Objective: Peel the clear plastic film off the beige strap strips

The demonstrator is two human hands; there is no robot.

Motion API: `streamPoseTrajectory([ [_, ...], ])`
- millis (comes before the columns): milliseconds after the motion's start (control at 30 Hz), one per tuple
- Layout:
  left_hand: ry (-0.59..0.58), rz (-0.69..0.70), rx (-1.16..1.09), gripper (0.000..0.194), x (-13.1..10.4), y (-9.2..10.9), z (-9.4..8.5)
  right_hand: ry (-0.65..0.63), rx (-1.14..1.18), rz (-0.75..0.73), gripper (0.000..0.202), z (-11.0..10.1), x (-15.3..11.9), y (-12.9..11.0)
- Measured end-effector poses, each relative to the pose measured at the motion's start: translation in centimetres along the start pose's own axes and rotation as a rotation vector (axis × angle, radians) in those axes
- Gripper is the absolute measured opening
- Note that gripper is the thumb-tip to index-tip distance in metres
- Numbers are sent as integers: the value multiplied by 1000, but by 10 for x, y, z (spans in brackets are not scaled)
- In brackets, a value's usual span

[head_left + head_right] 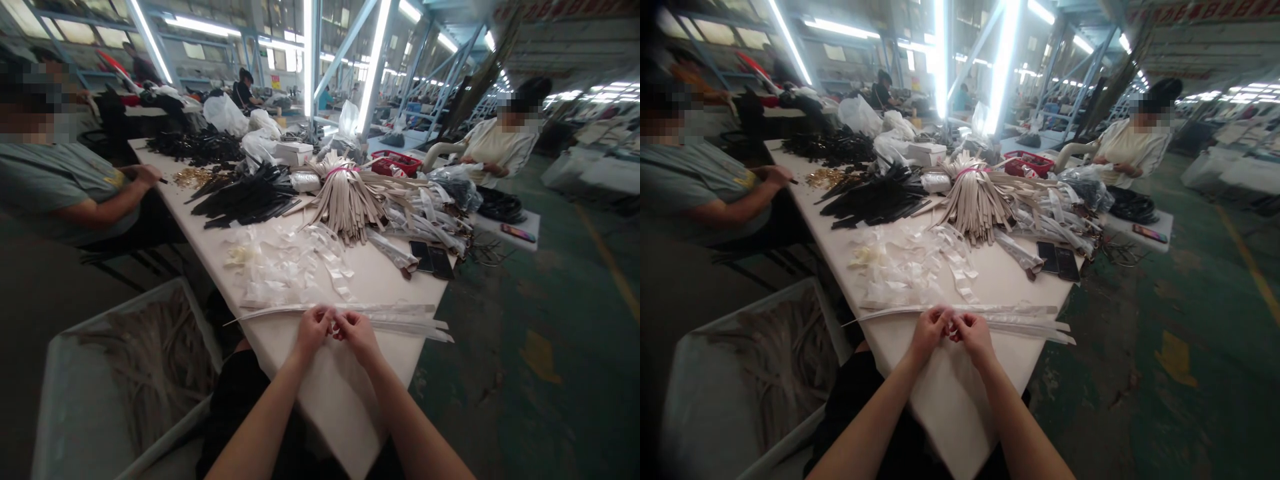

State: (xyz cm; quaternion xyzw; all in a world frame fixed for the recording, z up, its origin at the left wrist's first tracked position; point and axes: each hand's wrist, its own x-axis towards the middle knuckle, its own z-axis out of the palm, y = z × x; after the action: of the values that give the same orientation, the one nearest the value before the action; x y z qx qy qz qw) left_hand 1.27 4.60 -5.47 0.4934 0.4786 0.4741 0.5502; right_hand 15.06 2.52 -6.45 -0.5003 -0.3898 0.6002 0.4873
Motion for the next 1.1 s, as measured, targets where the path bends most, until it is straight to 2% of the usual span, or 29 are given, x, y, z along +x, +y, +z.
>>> streamPoseTrajectory([
  [100, 50, -10, 10, 44, 5, -3, -3, 29, -29, -5, 46, 0, 6, -5],
  [200, 128, -64, -77, 45, 12, -1, -5, 40, -44, -40, 46, -1, 9, -10],
  [233, 111, -72, -100, 45, 13, 1, -6, 40, -51, -56, 46, 0, 10, -10],
  [367, -86, -64, -101, 39, 14, 5, -9, 26, -126, -95, 45, 3, 10, -8],
  [433, -92, -57, -104, 37, 15, 4, -11, -31, -207, -86, 47, 1, 17, -10],
  [500, -41, -69, -137, 37, 17, 0, -13, -113, -323, -85, 47, -9, 37, -22],
  [533, -15, -81, -162, 38, 19, -3, -13, -143, -387, -98, 46, -16, 53, -32],
  [567, 3, -94, -186, 39, 21, -5, -14, -116, -427, -140, 43, -25, 74, -44],
  [667, 23, -129, -232, 43, 25, -10, -14, 211, -468, -261, 35, -49, 153, -85],
  [733, 27, -143, -253, 43, 26, -10, -14, 394, -585, -214, 34, -57, 209, -108],
  [767, 34, -147, -264, 42, 26, -10, -14, 424, -616, -208, 35, -57, 234, -116],
  [833, 41, -148, -285, 41, 27, -8, -14, 479, -657, -234, 51, -52, 278, -129],
  [933, 29, -128, -290, 35, 28, -7, -15, 606, -800, -273, 88, -36, 330, -146],
  [1000, 25, -126, -289, 32, 29, -8, -15, 630, -931, -163, 110, -23, 362, -157],
  [1100, 30, -146, -289, 31, 31, -11, -15, 558, -1069, 123, 135, -2, 406, -169],
])
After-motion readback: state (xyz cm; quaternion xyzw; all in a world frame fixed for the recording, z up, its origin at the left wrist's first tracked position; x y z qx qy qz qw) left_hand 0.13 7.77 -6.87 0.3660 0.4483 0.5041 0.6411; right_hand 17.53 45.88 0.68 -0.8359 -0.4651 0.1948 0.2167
